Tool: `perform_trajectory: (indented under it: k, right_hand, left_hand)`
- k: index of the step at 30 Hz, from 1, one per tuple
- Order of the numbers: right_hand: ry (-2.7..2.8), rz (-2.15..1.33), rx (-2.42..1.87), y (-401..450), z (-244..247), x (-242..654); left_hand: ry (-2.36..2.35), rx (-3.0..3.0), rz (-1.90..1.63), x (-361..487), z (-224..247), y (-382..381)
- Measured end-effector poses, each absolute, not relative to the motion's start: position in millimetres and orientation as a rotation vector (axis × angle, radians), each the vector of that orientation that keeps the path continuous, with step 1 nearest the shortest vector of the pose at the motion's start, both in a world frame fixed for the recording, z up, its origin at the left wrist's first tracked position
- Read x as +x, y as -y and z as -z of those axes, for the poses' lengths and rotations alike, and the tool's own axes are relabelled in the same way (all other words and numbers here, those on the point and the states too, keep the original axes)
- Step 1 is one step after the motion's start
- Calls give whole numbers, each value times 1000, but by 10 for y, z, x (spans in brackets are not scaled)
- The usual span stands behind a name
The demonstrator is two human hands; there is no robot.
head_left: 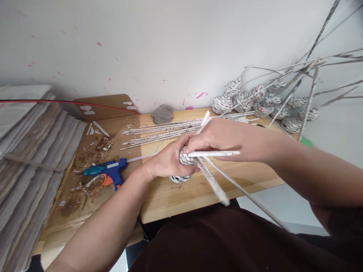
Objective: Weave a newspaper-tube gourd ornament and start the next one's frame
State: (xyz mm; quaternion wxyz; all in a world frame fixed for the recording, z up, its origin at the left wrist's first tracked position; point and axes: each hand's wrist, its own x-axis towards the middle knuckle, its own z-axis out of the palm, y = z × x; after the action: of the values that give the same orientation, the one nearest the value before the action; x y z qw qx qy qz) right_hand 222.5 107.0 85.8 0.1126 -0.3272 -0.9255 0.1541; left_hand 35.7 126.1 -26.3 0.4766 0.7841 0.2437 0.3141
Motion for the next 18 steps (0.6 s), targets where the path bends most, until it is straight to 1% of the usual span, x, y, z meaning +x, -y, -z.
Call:
perform_trajectory:
  k: [3, 10, 13, 18]
  right_hand:
    - [2945, -594, -828, -1123, -883, 2163]
    - [3039, -389, -1077, -1098, -880, 1957]
    - [2967, -363, -1135, -1059, -837, 1962]
    - [2805, -343, -1105, -1104, -707, 2037]
  left_hand:
    - [-582, 1906, -726, 356, 265, -1256]
    - [-622, 1902, -704, 380, 254, -1202]
    - [-654, 1886, -705, 379, 290, -1200]
    - [-601, 1817, -724, 394, 328, -1214]
